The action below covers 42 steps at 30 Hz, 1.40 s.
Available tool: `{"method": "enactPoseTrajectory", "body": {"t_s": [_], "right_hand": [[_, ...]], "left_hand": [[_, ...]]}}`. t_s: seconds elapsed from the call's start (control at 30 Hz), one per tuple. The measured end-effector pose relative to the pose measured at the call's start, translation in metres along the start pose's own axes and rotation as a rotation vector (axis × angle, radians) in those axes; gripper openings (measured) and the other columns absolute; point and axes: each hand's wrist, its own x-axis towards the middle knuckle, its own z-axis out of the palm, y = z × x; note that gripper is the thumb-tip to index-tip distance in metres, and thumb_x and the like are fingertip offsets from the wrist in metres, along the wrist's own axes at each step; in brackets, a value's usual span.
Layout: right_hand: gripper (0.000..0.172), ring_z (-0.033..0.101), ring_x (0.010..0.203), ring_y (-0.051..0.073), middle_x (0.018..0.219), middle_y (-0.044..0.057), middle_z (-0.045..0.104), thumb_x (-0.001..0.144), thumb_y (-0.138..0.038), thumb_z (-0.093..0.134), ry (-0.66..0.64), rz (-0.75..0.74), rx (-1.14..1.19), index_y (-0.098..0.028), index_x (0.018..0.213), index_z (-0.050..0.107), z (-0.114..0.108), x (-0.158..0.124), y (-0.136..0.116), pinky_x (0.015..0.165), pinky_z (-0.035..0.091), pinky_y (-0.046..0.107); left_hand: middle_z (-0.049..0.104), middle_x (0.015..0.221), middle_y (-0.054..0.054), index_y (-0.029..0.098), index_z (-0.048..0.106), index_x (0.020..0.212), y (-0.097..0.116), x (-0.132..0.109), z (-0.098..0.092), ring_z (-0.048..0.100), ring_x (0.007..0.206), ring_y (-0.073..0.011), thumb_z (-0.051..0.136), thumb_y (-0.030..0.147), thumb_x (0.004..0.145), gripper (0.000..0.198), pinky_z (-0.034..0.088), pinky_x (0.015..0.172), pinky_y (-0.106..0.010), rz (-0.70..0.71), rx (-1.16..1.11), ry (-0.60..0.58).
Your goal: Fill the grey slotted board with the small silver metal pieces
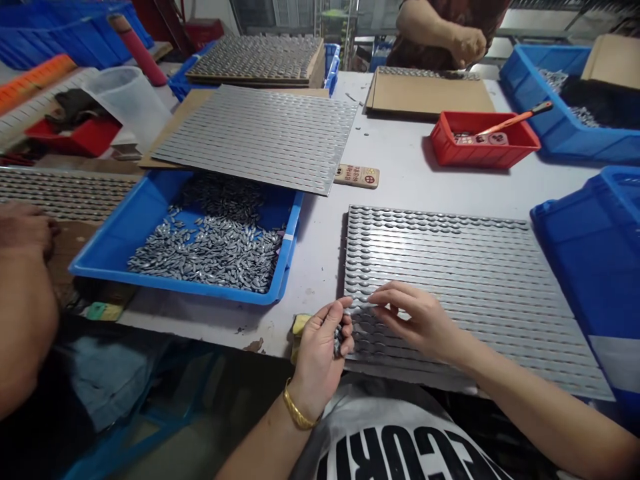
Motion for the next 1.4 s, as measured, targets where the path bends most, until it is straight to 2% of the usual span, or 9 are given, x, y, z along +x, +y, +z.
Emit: {"method": "enactPoseTrajectory", "body": {"t_s": [0.17, 0.37, 0.57, 0.7, 0.87, 0.93, 1.03, 1.13, 1.4], "right_hand": [[0.011, 0.058, 0.072, 0.012, 0.083, 0.002, 0.064, 0.09, -0.02, 0.054, -0.062, 0.097, 0.195, -0.021, 0.097, 0.063, 0.007, 0.012, -0.024, 0.059, 0.047, 0.024], [0.008, 0.058, 0.072, 0.012, 0.082, 0.001, 0.065, 0.088, -0.022, 0.057, -0.109, 0.233, 0.456, -0.019, 0.091, 0.064, 0.008, 0.023, -0.017, 0.06, 0.048, 0.023], [0.015, 0.061, 0.079, 0.013, 0.09, 0.003, 0.064, 0.087, -0.024, 0.06, -0.163, 0.29, 0.715, -0.018, 0.101, 0.063, 0.01, 0.025, -0.015, 0.063, 0.052, 0.024], [0.019, 0.061, 0.081, 0.014, 0.09, 0.004, 0.064, 0.086, -0.03, 0.062, -0.227, 0.311, 0.706, -0.018, 0.102, 0.064, 0.007, 0.025, -0.012, 0.068, 0.053, 0.027], [0.02, 0.057, 0.069, 0.011, 0.082, 0.002, 0.062, 0.087, -0.036, 0.061, -0.256, 0.399, 0.664, -0.017, 0.092, 0.063, 0.005, 0.023, -0.01, 0.058, 0.048, 0.023], [0.018, 0.056, 0.07, 0.012, 0.081, 0.002, 0.061, 0.087, -0.036, 0.06, -0.215, 0.367, 0.601, -0.018, 0.088, 0.063, 0.007, 0.02, -0.01, 0.056, 0.046, 0.023], [0.013, 0.054, 0.072, 0.013, 0.079, 0.002, 0.06, 0.089, -0.031, 0.059, -0.103, 0.225, 0.386, -0.018, 0.084, 0.062, 0.009, 0.014, -0.014, 0.06, 0.044, 0.025], [0.009, 0.053, 0.072, 0.013, 0.08, 0.003, 0.06, 0.09, -0.024, 0.055, -0.047, 0.098, 0.246, -0.019, 0.089, 0.062, 0.008, 0.009, -0.017, 0.062, 0.044, 0.026], [0.02, 0.059, 0.083, 0.014, 0.093, 0.004, 0.063, 0.092, -0.022, 0.052, -0.16, 0.132, 0.328, -0.025, 0.107, 0.066, -0.001, 0.007, -0.017, 0.069, 0.049, 0.027]], "left_hand": [[0.051, 0.07, 0.002, 0.016, 0.061, 0.091, -0.001, -0.002, 0.004, 0.041, 0.052, -0.0026, 0.073, 0.033, 0.074, 0.027, 0.021, 0.038, -0.012, -0.039, 0.053, 0.003], [0.048, 0.068, 0.004, 0.018, 0.052, 0.087, 0.002, -0.002, 0.004, 0.039, 0.05, -0.002, 0.07, 0.031, 0.077, 0.024, 0.019, 0.037, -0.012, -0.039, 0.045, -0.06], [0.051, 0.072, 0.003, 0.02, 0.046, 0.09, 0.002, 0.0, 0.006, 0.039, 0.051, -0.0021, 0.07, 0.029, 0.077, 0.028, 0.019, 0.038, -0.012, -0.028, 0.078, -0.059], [0.048, 0.07, 0.005, 0.021, 0.044, 0.088, -0.001, 0.0, 0.007, 0.038, 0.05, -0.0024, 0.07, 0.03, 0.077, 0.03, 0.017, 0.038, -0.013, -0.035, 0.103, -0.059], [0.048, 0.071, 0.005, 0.02, 0.044, 0.087, -0.003, 0.0, 0.009, 0.037, 0.051, -0.0022, 0.067, 0.034, 0.08, 0.028, 0.015, 0.038, -0.013, -0.06, 0.095, -0.088], [0.048, 0.071, 0.004, 0.02, 0.044, 0.087, -0.003, 0.0, 0.009, 0.038, 0.051, -0.0023, 0.067, 0.035, 0.08, 0.028, 0.015, 0.038, -0.013, -0.051, 0.101, -0.079], [0.049, 0.07, 0.004, 0.02, 0.044, 0.086, -0.002, 0.0, 0.01, 0.037, 0.05, -0.0024, 0.066, 0.036, 0.08, 0.028, 0.016, 0.038, -0.013, -0.052, 0.102, -0.066], [0.048, 0.07, 0.004, 0.02, 0.045, 0.086, -0.003, 0.002, 0.01, 0.037, 0.05, -0.0024, 0.065, 0.036, 0.081, 0.026, 0.016, 0.038, -0.013, -0.072, 0.096, -0.064], [0.048, 0.071, 0.003, 0.019, 0.048, 0.086, -0.008, 0.003, 0.009, 0.04, 0.051, -0.0029, 0.065, 0.032, 0.081, 0.022, 0.018, 0.037, -0.012, -0.086, 0.061, -0.082]]}}
